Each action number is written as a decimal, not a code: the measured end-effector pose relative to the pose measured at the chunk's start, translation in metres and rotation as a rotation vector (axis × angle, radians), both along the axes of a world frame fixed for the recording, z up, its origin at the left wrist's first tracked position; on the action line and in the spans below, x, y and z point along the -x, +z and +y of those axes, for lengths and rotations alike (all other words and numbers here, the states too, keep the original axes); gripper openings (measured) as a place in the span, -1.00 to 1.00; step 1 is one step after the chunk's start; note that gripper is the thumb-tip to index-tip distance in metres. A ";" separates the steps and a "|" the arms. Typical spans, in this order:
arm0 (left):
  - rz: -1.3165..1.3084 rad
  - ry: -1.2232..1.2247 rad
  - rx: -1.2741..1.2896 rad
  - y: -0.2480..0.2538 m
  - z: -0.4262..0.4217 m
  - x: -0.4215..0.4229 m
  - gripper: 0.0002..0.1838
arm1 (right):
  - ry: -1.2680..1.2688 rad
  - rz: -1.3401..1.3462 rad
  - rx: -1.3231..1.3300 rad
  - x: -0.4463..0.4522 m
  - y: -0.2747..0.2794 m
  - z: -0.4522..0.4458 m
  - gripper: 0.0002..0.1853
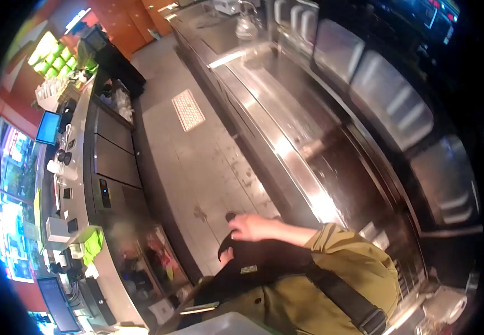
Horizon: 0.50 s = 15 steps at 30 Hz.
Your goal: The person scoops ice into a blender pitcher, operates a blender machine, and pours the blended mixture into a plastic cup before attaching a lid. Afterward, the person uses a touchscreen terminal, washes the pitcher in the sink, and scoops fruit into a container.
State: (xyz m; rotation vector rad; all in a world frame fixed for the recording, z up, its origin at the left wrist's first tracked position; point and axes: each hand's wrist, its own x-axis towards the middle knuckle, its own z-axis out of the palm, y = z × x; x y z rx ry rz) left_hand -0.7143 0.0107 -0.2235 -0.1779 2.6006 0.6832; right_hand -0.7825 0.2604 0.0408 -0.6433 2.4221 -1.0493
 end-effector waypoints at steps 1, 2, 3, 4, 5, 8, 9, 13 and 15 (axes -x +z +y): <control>0.005 -0.024 -0.008 -0.011 0.000 0.029 -0.55 | 0.169 -0.057 -0.017 0.027 0.006 -0.010 -0.57; 0.013 -0.052 -0.025 -0.022 0.001 0.064 -0.56 | 0.333 -0.119 -0.049 0.059 0.011 -0.021 -0.56; 0.021 -0.075 -0.041 -0.032 0.003 0.099 -0.56 | 0.381 -0.114 -0.038 0.088 0.002 -0.028 -0.54; 0.020 -0.092 -0.054 -0.042 0.003 0.130 -0.57 | 0.437 -0.119 -0.023 0.118 -0.007 -0.032 -0.52; 0.016 -0.109 -0.065 -0.051 0.000 0.164 -0.57 | 0.426 -0.176 -0.051 0.154 -0.012 -0.037 -0.49; -0.065 0.070 -0.116 -0.009 -0.012 0.256 -0.61 | 0.411 -0.231 -0.267 0.272 -0.010 -0.055 -0.47; -0.154 0.135 -0.177 0.018 -0.021 0.284 -0.62 | 0.424 -0.159 -0.254 0.307 -0.018 -0.060 -0.51; -0.263 -0.669 -0.053 0.008 -0.076 0.460 -0.60 | 0.171 -0.007 0.007 0.466 -0.035 -0.057 -0.56; 0.079 -0.333 -0.355 0.086 -0.058 0.585 -0.41 | -0.236 0.137 -0.024 0.534 -0.016 -0.036 -0.34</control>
